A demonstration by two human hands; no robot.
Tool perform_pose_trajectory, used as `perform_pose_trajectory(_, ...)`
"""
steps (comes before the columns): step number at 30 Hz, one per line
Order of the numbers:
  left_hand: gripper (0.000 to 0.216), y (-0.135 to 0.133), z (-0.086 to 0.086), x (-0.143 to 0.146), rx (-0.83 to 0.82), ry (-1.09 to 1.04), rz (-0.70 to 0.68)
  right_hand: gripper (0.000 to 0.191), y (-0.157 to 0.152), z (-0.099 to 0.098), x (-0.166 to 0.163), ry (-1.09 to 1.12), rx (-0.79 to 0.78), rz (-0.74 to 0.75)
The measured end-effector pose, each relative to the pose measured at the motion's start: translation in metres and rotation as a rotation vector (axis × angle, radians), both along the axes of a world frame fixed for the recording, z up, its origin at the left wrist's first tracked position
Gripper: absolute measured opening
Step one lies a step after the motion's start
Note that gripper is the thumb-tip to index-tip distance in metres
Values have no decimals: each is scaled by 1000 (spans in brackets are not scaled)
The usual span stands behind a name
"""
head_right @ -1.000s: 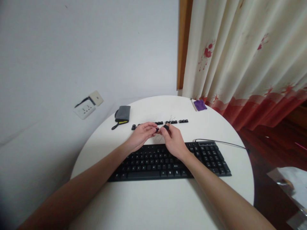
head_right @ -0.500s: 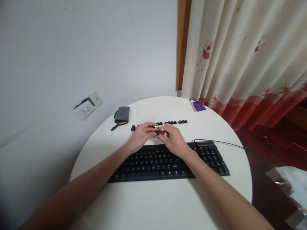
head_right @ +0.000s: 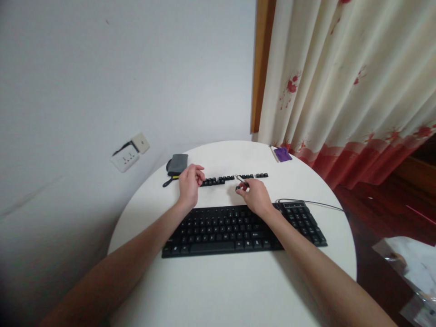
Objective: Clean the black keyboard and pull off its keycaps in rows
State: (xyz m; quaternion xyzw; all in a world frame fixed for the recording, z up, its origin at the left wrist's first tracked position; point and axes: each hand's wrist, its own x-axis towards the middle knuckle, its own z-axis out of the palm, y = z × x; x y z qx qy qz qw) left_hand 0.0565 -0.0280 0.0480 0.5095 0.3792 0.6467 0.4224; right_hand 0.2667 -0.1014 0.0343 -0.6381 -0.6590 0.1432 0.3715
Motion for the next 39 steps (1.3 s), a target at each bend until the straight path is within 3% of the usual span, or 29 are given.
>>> perform_pose_trajectory(6,39,28,7,-29,31,-74,168,10,22,-1,-28,-179,-209,-27)
perform_pose_trajectory(16,39,61,-21,-52,99,-21,263,17,47,-15,-29,-213,-231,-71)
perform_pose_trajectory(24,38,68,-26,-57,108,20,332,16,46,-19,-31,-232,-259,-162)
perform_pose_trajectory(39,39,68,-32,-51,122,100,319,22,63,-24,-43,-249,-295,-232)
